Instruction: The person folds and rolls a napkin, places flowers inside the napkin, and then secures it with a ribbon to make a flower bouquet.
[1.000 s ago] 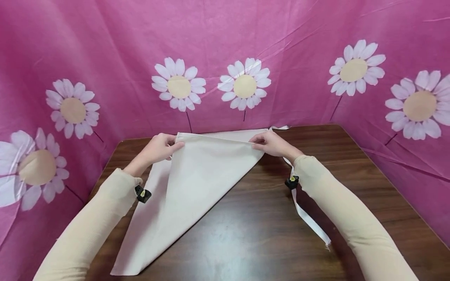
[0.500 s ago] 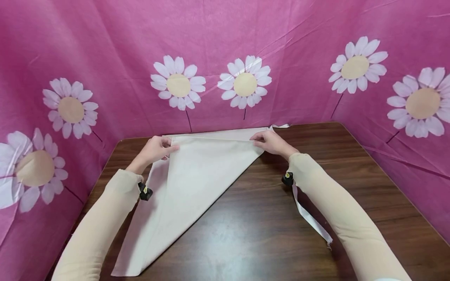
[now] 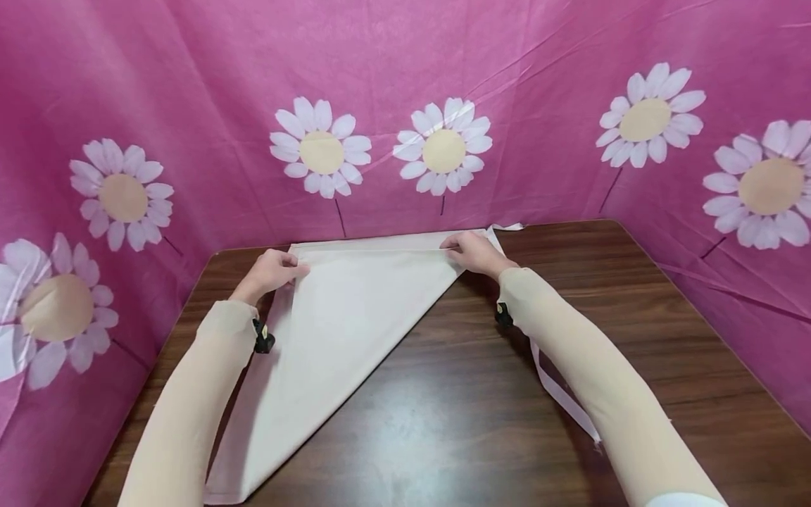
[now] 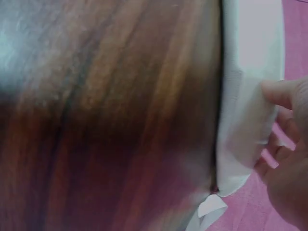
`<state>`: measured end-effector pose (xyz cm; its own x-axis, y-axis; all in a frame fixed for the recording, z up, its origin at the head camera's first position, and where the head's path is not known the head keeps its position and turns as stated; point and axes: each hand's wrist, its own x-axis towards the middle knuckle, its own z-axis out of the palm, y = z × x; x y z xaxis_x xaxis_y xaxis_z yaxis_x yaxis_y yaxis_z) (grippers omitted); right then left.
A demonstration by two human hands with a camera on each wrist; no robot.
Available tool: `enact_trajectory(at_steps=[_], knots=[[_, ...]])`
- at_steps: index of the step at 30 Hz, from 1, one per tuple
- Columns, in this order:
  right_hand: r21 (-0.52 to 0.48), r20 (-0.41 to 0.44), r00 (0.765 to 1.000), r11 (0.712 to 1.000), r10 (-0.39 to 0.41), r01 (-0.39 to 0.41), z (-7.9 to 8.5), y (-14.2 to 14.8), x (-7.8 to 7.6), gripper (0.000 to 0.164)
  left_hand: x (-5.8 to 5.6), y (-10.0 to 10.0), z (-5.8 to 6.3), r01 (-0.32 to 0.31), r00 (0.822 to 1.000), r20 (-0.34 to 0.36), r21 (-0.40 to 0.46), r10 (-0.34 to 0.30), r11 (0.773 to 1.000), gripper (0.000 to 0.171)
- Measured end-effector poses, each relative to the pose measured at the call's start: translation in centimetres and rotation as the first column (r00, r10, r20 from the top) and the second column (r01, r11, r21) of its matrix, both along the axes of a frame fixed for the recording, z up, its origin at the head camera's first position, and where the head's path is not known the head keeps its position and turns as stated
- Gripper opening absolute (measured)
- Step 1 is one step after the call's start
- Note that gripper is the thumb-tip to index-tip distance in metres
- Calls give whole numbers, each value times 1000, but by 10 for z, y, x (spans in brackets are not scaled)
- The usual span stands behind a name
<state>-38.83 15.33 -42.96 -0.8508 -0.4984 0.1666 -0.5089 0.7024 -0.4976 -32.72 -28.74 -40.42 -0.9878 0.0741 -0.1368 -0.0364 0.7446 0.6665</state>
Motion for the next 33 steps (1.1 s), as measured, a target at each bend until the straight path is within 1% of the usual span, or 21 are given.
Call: enact_trajectory(at_steps=[4, 8, 11, 15, 18, 20, 23, 25, 27, 30, 33], knots=[[-35, 2, 1000, 999, -23, 23, -6, -4, -6, 21, -9, -7, -10, -28, 1000, 7, -15, 28, 1000, 29], [-30, -22, 998, 998, -53, 52, -13, -9, -15, 22, -18, -12, -17, -62, 998, -21, -27, 61, 998, 25], [-9, -52, 995, 996, -87, 87, -13, -12, -18, 23, -27, -14, -16, -78, 997, -31, -37, 77, 996, 26], [-8, -82, 989, 992, -126, 126, -10, -13, -21, 23, -37, -14, -12, -90, 995, -37, -46, 88, 995, 37], [-31, -93, 984, 988, -152, 150, -8, -13, -24, 23, -39, -14, -9, -119, 991, -65, -74, 114, 990, 36], [-43, -103, 975, 980, -198, 195, -7, -11, -26, 22, -41, -14, -9, -138, 989, -75, -94, 131, 986, 34], [-48, -105, 956, 962, -274, 270, -7, -8, -29, 20, -42, -15, -11, -147, 988, -67, -108, 140, 983, 31], [-40, -90, 947, 951, -308, 306, -7, -8, -31, 20, -43, -16, -13, -151, 988, -51, -105, 146, 983, 31], [-28, -66, 949, 951, -309, 307, -9, -9, -34, 20, -45, -18, -14, -160, 987, -45, -106, 156, 982, 32], [-23, -23, 950, 951, -310, 310, -10, -10, -37, 24, -48, -20, -15, -184, 982, -58, -120, 178, 976, 37], [-33, 13, 935, 934, -355, 355, -9, -7, -40, 24, -51, -21, -14, -203, 978, -67, -128, 196, 971, 43]])
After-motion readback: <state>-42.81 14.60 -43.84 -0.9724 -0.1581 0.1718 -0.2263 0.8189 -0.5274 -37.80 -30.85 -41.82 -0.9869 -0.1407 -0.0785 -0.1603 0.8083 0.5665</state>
